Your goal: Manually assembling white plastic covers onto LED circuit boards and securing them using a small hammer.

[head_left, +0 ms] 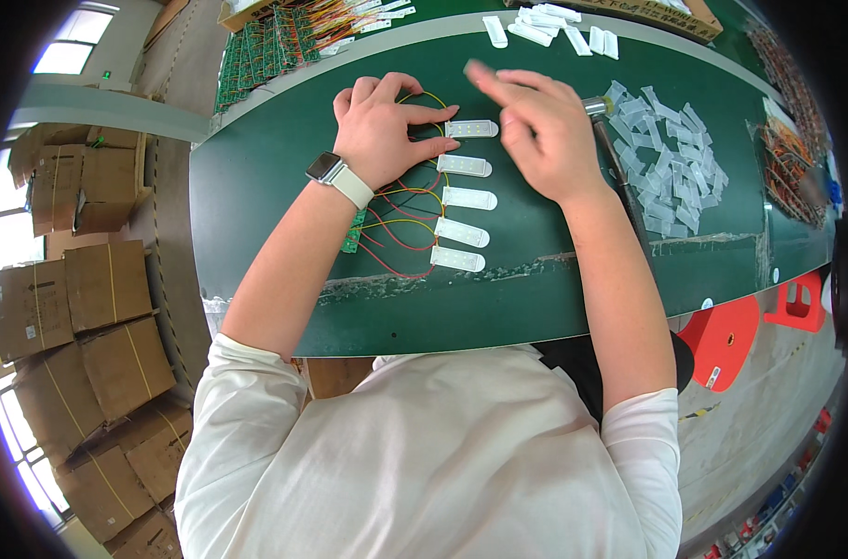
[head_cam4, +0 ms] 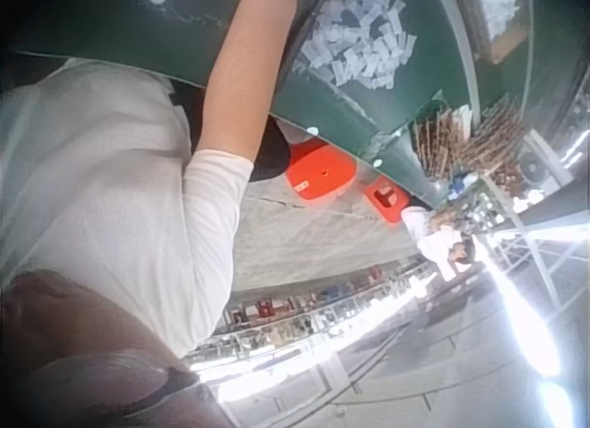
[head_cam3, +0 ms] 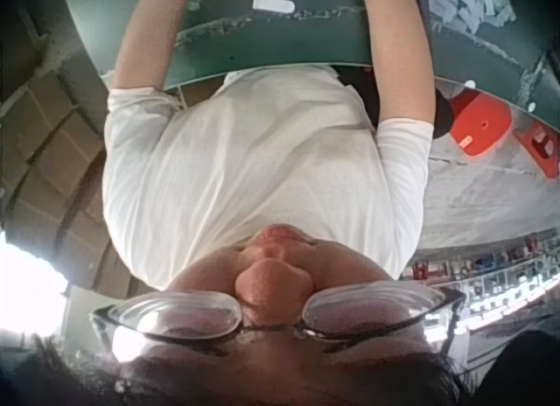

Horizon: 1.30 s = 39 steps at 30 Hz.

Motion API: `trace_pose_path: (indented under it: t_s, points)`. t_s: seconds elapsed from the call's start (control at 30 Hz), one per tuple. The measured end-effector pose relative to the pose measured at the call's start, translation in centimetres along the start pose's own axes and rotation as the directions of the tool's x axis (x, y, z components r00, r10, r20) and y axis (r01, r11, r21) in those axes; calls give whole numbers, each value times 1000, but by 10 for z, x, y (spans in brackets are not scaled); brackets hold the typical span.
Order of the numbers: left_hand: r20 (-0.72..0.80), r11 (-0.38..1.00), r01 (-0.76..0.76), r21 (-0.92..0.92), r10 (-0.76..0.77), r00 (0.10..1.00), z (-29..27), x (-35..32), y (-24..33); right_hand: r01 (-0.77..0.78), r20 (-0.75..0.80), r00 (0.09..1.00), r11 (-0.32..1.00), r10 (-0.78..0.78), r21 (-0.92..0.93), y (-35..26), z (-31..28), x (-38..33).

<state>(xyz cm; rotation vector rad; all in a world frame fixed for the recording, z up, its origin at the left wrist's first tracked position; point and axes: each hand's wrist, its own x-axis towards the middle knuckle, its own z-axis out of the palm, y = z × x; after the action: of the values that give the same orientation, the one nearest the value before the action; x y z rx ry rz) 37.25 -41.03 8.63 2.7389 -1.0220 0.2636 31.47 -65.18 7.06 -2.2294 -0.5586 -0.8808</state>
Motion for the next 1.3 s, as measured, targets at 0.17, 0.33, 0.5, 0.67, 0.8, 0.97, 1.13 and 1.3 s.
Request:
trace_pose_path:
  t_s: [0.17, 0.33, 0.5, 0.67, 0.8, 0.97, 1.13, 1.3]
  points:
    - [5, 1000, 6, 9, -6, 1000, -3, 2, 5, -129, 37, 992, 971, 124, 201, 0, -43, 8]
    - [1, 997, -72, 6, 72, 997, 0, 4, -2, -91, -87, 991, 988, 102, 127, 0, -111, -12]
    - [162, 978, -18, -208, 53, 985, 0, -1, -14, -246, -315, 928, 961, 197, -124, 9, -175, -49]
    - [42, 987, -36, -155, 43, 998, 2, 2, -7, -496, -476, 816, 821, 329, -283, 11, -199, -84]
    - [53, 987, 22, -157, -14, 998, 2, -2, -4, -674, -290, 734, 710, 614, -202, 21, -184, -86]
    - [91, 983, 81, -162, -66, 994, 0, -6, 1, -613, -114, 731, 574, 673, -543, 52, -155, -79]
    - [78, 983, 62, -175, -49, 996, 2, -8, -7, -605, -76, 648, 451, 758, -656, 58, -143, -61]
    - [88, 986, 62, -157, -48, 995, 1, -6, -9, -638, -12, 634, 514, 774, -574, 62, -147, -59]
